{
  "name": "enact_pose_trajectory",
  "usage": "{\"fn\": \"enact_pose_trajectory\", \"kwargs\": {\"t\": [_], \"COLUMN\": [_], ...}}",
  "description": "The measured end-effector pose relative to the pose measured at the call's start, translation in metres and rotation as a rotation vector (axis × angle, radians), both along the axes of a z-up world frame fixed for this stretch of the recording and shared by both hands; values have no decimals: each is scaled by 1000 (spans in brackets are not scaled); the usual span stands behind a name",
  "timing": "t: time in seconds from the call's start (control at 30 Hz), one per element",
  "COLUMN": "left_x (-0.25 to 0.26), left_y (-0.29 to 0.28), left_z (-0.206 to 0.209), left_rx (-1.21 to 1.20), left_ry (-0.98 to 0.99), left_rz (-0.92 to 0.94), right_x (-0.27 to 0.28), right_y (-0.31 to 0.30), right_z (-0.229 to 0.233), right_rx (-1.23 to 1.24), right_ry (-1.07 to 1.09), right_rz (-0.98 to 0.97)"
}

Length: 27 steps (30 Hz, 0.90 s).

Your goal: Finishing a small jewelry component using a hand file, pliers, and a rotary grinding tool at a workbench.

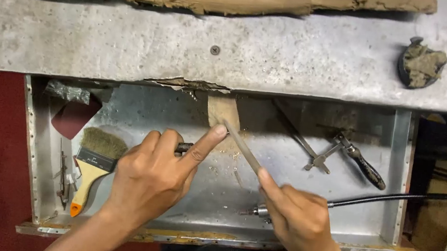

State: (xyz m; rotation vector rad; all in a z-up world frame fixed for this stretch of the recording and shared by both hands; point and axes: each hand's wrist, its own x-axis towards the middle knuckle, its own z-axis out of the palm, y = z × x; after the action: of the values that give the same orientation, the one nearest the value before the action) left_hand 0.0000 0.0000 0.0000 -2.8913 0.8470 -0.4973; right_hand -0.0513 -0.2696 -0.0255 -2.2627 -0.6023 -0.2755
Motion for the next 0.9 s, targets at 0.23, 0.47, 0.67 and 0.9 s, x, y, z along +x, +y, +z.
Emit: {"fn": "enact_pose_trajectory", "kwargs": {"t": [0.23,0.47,0.67,0.9], "left_x": [-3,2,5,5], "left_y": [3,7,10,12], "left_z": [-10,-20,-28,-28], "left_rx": [21,-28,-52,-6], "left_ry": [2,-1,-2,-40], "left_rz": [-4,-35,-62,-52], "right_x": [18,6,13,14], "right_y": [15,9,10,9], "right_z": [7,-13,12,3], "right_rx": [87,242,307,371], "right_ry": [98,117,294,444], "right_rz": [62,63,68,132]}}
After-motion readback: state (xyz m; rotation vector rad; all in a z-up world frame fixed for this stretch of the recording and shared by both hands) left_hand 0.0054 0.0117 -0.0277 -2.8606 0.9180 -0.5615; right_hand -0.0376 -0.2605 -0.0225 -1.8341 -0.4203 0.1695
